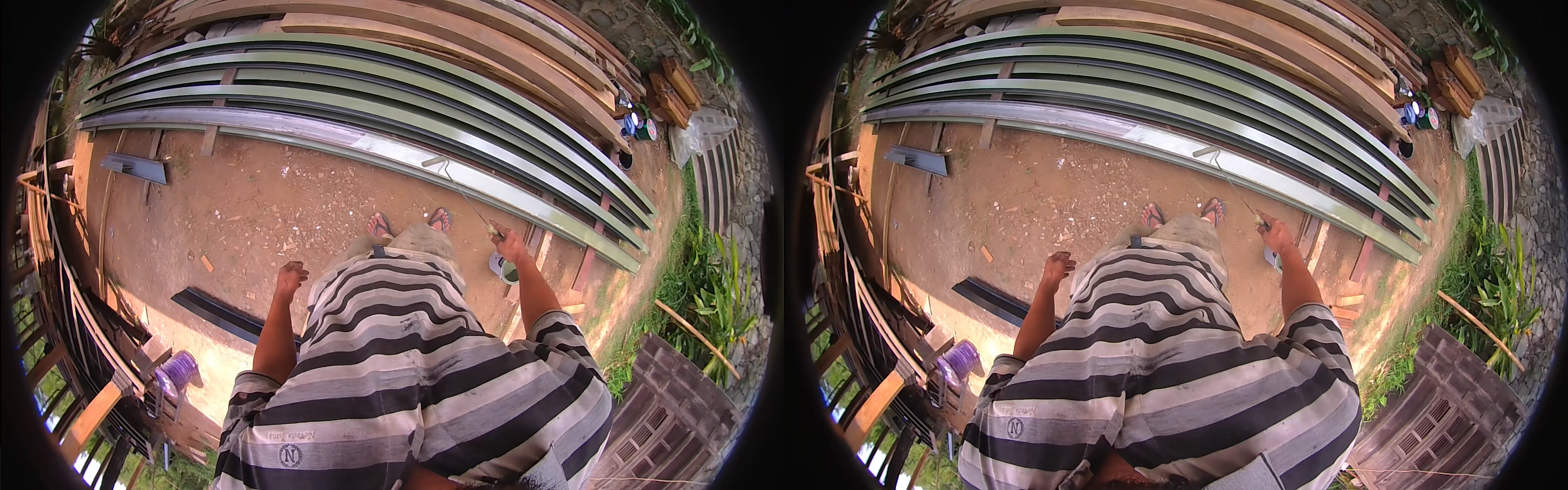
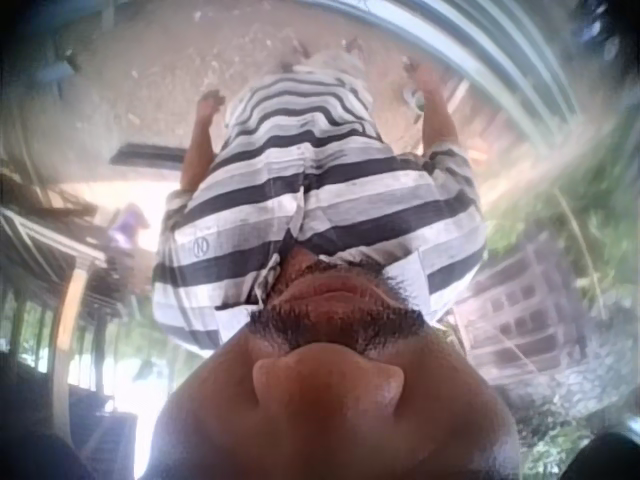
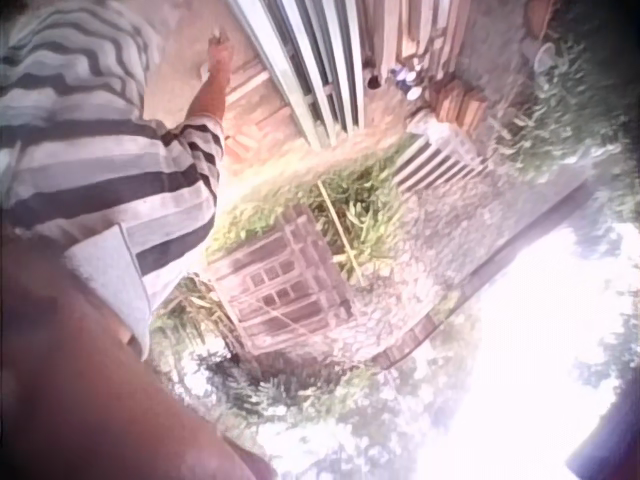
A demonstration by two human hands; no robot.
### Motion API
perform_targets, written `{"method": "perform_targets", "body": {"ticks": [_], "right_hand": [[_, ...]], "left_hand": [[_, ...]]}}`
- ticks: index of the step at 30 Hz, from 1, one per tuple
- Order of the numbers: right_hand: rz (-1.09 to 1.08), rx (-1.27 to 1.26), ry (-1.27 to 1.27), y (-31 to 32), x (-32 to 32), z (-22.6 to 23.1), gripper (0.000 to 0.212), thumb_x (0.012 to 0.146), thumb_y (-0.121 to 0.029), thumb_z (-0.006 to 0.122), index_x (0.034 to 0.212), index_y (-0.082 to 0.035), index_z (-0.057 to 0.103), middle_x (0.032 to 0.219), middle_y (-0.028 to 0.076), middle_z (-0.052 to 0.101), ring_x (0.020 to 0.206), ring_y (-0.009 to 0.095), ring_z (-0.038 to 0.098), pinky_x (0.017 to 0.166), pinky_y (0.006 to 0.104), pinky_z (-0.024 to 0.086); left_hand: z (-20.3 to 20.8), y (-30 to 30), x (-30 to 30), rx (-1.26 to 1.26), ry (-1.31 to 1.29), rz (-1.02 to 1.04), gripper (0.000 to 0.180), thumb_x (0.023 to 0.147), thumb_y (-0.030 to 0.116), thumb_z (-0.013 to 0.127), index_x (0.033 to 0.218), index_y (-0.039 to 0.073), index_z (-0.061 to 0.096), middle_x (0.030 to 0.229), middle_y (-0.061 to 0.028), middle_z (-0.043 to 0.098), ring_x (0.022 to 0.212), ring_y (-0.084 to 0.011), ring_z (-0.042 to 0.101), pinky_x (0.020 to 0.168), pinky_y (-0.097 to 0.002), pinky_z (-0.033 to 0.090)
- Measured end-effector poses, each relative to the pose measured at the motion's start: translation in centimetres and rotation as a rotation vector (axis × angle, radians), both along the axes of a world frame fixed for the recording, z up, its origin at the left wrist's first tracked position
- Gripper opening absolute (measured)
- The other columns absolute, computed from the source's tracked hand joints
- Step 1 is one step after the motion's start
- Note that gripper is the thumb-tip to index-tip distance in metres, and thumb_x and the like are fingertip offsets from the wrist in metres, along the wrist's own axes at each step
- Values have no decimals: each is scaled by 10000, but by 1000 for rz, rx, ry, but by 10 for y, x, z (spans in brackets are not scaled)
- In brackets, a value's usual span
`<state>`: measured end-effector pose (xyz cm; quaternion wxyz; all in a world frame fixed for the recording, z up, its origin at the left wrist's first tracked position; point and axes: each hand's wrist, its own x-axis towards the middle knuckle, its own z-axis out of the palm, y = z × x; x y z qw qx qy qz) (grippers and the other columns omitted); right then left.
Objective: The person paints long metal beams using a roller, dipping the roller into a paint bucket and applying the paint along the length of the beams laid out on a rack.
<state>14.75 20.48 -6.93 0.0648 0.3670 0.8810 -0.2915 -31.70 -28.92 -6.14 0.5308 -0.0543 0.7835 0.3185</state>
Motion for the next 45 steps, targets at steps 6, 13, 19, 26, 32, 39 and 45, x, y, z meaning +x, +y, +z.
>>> {"method": "perform_targets", "body": {"ticks": [6, 13, 19, 26, 32, 39, 45], "right_hand": [[-89, -222, -129, -66, -135, -25, 512, 917, -232, 582, 1422, -165, 528, 1217, 272, 641, 1142, 424, 617, 1005, 462, 490], [-99, -205, -244, -93, -243, -32, 554, 926, -303, 568, 1469, -253, 472, 1179, 231, 677, 1144, 403, 627, 965, 506, 505], [-56, -134, -239, -69, -164, -8, 548, 936, -306, 550, 1474, -246, 466, 1239, 222, 652, 1124, 412, 634, 959, 512, 510], [-40, -178, -185, -59, -68, 4, 601, 889, -204, 587, 1477, -197, 466, 1110, 299, 664, 1009, 477, 652, 907, 521, 529], [68, -151, -188, -78, -210, -26, 569, 914, -242, 563, 1464, -132, 470, 1110, 305, 663, 1041, 469, 643, 932, 533, 514], [8, -162, -249, -92, -260, -15, 585, 932, -293, 545, 1490, -152, 437, 1124, 293, 667, 1048, 455, 648, 932, 531, 510], [-32, -176, -292, -62, -136, 2, 606, 923, -276, 580, 1504, -202, 426, 1155, 283, 663, 1052, 461, 645, 921, 518, 515]], "left_hand": [[-6, 23, 3, 84, 66, -10, 378, 986, 262, 480, 1244, 10, 594, 998, -131, 726, 872, -221, 678, 740, -356, 482], [-4, 51, 0, 61, 7, -116, 399, 983, 277, 478, 1295, 43, 563, 1075, -121, 713, 954, -226, 655, 827, -367, 479], [3, 38, -3, 80, 39, -43, 375, 983, 271, 474, 1269, 52, 577, 1046, -102, 720, 913, -200, 662, 784, -339, 476], [-12, -17, 12, 33, 82, 114, 357, 965, 276, 509, 1194, 29, 626, 977, -118, 732, 815, -194, 676, 679, -340, 473], [-22, -29, 33, -44, -3, 118, 355, 972, 282, 515, 1182, 21, 630, 948, -133, 732, 775, -203, 669, 641, -336, 469], [-15, -1, 16, 113, 86, 150, 375, 952, 220, 516, 1209, -35, 613, 967, -162, 728, 811, -221, 684, 678, -333, 499], [-1, 19, 4, 192, 130, 161, 392, 921, 164, 512, 1243, -40, 600, 1009, -172, 725, 919, -246, 690, 828, -368, 522]]}}
